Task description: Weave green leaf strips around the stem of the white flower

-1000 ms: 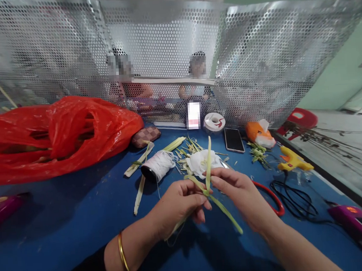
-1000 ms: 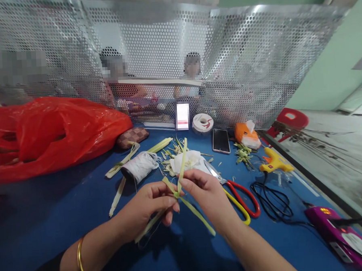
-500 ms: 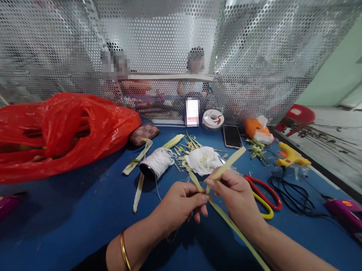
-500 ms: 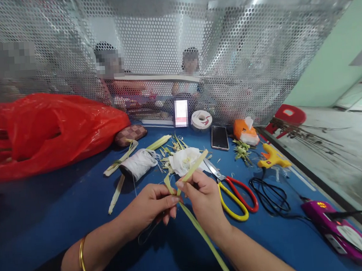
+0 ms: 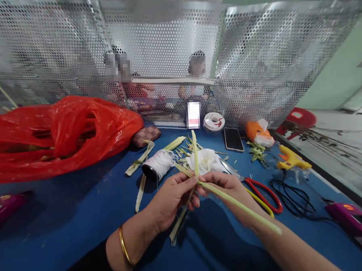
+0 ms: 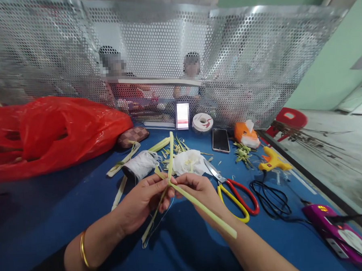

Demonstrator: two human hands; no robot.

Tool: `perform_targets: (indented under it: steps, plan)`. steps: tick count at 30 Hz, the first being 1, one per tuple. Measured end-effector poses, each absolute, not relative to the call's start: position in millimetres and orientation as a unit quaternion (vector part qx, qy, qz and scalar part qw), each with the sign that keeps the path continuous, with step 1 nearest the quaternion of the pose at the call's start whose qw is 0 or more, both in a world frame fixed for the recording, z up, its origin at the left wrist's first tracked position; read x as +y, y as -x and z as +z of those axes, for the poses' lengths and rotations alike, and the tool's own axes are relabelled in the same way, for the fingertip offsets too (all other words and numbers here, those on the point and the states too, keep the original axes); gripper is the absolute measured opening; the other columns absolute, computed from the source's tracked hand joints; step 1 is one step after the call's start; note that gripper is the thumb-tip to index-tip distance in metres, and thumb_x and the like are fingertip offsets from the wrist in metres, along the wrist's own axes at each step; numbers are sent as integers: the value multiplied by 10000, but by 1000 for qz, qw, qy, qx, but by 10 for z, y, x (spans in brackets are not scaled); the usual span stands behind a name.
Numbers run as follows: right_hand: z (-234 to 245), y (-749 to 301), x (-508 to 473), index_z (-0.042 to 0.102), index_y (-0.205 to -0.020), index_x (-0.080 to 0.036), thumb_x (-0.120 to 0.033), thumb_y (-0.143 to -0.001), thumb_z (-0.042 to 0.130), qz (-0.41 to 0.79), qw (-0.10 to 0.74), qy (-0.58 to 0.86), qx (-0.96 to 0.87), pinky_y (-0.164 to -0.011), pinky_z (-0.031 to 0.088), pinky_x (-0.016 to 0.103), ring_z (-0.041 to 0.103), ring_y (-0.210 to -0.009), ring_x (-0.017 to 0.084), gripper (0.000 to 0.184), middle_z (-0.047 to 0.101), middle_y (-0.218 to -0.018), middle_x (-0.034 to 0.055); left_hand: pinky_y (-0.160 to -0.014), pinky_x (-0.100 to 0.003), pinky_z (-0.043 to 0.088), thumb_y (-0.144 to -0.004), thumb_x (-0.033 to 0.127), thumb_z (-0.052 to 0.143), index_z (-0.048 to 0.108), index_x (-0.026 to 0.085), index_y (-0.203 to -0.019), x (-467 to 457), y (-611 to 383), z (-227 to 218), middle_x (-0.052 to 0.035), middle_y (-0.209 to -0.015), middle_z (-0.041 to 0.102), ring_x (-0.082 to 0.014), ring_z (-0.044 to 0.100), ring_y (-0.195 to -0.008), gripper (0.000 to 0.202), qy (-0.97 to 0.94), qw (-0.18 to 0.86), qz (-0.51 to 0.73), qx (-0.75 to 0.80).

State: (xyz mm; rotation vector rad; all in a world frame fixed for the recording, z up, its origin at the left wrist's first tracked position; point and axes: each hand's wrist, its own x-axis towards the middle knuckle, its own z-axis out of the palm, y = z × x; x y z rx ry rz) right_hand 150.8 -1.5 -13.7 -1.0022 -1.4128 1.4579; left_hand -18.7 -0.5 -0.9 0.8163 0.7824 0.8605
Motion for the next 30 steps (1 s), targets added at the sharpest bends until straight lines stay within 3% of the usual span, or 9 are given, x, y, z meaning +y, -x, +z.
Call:
perform_targets:
  steps: [3,6,8,17,21,24,30]
  plan:
    - [-184,-1556,7,685,-750,-175,-374,-821,657,449,434,446,-642,-639,457,283,589,-661,164,213,673,-689,27,-421,-155,406,-790,244,694,682,113,-864,9,190,-33,-57,-724,696,-77,580,-464,151,-354,766,384,374]
    - [-185,-1577,7,690,-786,-197,-270,-865,580,313,426,452,-719,-655,449,279,592,-703,170,153,679,-742,29,-393,-135,382,-768,192,709,702,114,-838,19,189,-63,-33,-678,687,-57,554,-438,105,-295,791,388,370]
    - [-182,-1570,1,674,-770,-201,-223,-876,547,285,423,452,-732,-649,441,268,580,-693,162,167,666,-727,20,-379,-123,363,-757,192,725,704,113,-813,17,189,-81,-18,-655,673,-43,534,-428,99,-268,806,388,358]
    - [-307,-1533,65,671,-698,-180,-427,-842,626,408,450,415,-677,-648,426,281,545,-664,164,290,609,-660,13,-400,-121,399,-776,178,703,695,98,-775,7,199,-77,-25,-646,667,-47,549,-438,80,-284,804,376,365]
    - [-217,-1526,62,730,-829,-204,-424,-838,634,477,462,406,-628,-814,442,322,590,-829,200,241,654,-809,35,-400,-130,400,-841,291,639,696,98,-815,-19,191,-27,-43,-674,680,-57,567,-445,202,-309,794,361,379]
    - [-162,-1519,28,740,-900,-204,-419,-840,631,557,457,400,-567,-798,453,324,585,-789,188,248,643,-772,28,-381,-139,380,-824,356,647,696,101,-839,-54,169,-31,-62,-714,701,-65,571,-440,260,-346,787,331,388]
    - [-148,-1467,-74,714,-660,-188,-331,-755,709,540,496,417,-537,-683,443,304,541,-681,167,172,621,-685,22,-397,-151,364,-728,322,723,650,128,-680,-104,123,-48,-26,-622,674,-64,549,-434,212,-408,752,290,428]
